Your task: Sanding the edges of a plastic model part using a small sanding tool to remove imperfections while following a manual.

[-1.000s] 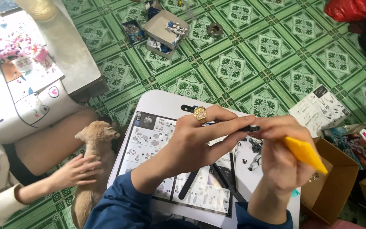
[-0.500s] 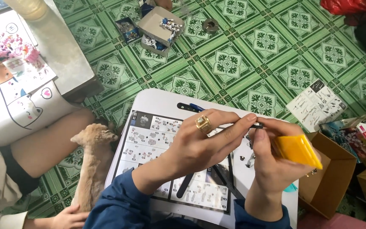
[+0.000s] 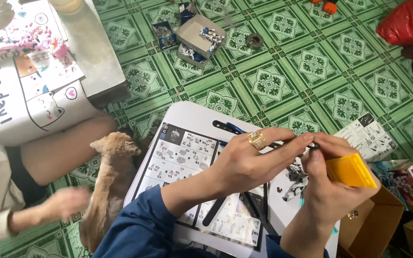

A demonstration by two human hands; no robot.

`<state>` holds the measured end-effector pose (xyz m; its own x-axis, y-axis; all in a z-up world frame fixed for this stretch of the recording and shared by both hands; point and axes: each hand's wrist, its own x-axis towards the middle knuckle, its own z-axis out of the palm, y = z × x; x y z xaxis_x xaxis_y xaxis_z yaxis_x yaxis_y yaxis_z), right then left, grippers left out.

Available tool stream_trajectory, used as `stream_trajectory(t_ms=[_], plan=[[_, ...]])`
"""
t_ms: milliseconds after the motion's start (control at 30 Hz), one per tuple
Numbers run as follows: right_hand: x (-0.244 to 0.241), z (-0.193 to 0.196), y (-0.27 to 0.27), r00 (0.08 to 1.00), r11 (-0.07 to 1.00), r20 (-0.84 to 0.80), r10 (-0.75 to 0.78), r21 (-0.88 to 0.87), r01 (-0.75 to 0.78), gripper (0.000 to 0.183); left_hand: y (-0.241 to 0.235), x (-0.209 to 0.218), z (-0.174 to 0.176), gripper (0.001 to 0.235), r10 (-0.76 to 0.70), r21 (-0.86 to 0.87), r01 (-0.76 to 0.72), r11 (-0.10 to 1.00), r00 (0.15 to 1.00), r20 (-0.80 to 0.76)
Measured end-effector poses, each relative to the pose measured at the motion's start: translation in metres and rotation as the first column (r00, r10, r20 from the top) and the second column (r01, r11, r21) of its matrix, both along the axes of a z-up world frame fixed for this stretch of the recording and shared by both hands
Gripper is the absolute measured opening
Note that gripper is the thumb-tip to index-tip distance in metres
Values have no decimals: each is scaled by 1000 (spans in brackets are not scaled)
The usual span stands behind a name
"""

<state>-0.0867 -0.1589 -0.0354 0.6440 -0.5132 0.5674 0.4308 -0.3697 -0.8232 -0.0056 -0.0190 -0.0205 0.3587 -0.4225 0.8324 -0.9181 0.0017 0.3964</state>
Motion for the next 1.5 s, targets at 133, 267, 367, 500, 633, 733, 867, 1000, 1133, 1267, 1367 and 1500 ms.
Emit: stream_trajectory(t_ms=[133,267,367,500,633,733,867,1000,1133,1267,1367,1500], plan=[[0,-2,0,999,999,-21,-47,-7,47,16,-3,2,-4,37,-49,-39,47,998,998,-41],[0,2,3,998,999,-39,-46,-27,45,15,-2,2,-2,37,-70,-58,65,996,994,-89],[2,4,1,1000,995,-29,-10,-102,7,20,1,2,2,31,-38,-63,31,998,993,-111],[0,5,0,999,999,-42,13,-48,-15,17,-1,1,5,28,-61,-69,51,996,988,-140],[-1,1,-4,998,999,-40,42,-7,-42,16,0,1,6,29,-71,-66,63,996,988,-133],[1,0,-4,997,997,-26,69,43,-68,15,2,2,7,29,-78,-63,70,996,989,-127],[3,-2,-3,995,992,10,97,84,-97,13,0,2,3,34,-74,-48,69,996,991,-113],[6,-2,1,995,985,35,91,144,-95,12,-2,3,-4,40,-96,-33,92,995,987,-133],[9,-7,0,992,982,69,108,147,-117,12,-3,3,-6,41,-76,-15,75,997,991,-112],[11,-6,2,999,988,35,15,154,-20,12,-6,2,-5,40,-29,-21,27,999,996,-80],[10,-4,3,1000,997,17,2,82,-4,11,-8,1,-1,37,-20,-35,18,999,998,-63],[10,-4,3,1000,991,21,11,134,-13,13,-8,0,3,37,-35,-29,34,999,998,-54]])
